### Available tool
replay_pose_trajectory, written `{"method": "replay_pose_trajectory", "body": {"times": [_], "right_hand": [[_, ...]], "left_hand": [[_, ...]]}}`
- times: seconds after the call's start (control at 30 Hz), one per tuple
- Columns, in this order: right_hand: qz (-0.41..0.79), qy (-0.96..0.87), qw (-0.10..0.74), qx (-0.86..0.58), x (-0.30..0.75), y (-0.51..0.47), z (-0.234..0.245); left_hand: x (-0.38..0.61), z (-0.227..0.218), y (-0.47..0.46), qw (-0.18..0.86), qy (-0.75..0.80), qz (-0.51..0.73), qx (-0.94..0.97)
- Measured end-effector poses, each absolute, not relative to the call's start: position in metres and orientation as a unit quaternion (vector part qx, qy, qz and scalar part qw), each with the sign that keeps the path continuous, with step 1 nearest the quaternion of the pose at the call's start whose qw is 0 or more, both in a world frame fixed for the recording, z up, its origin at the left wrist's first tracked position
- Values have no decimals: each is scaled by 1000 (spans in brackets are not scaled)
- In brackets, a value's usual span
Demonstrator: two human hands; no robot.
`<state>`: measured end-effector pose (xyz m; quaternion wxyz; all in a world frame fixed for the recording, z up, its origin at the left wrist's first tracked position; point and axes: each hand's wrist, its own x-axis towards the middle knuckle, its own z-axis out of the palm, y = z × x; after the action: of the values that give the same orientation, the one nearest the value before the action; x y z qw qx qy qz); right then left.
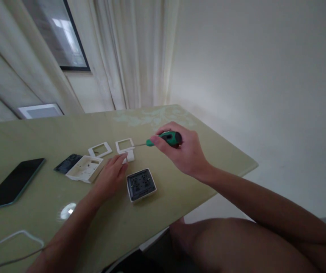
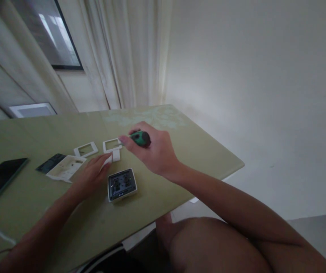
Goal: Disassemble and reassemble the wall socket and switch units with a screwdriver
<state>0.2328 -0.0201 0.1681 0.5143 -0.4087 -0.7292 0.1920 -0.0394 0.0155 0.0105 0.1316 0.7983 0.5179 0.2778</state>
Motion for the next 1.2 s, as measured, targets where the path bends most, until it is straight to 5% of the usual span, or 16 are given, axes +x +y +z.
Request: {"method": "replay_pose_trajectory", "body": {"times": [0.13,0.33,0.6,1.2], "right_hand": [[389,-669,507,-380,230,-31,151],[521,-569,532,-349,218,-37,138],[558,-437,575,-408,211,-37,127],[582,-442,554,-399,210,-37,123]], "left_hand": [[-58,6,27,18,522,191,831],[-70,22,21,62,503,144,850],[-65,59,-4,183,455,281,825],[-39,59,-21,185,366,212,887]]}}
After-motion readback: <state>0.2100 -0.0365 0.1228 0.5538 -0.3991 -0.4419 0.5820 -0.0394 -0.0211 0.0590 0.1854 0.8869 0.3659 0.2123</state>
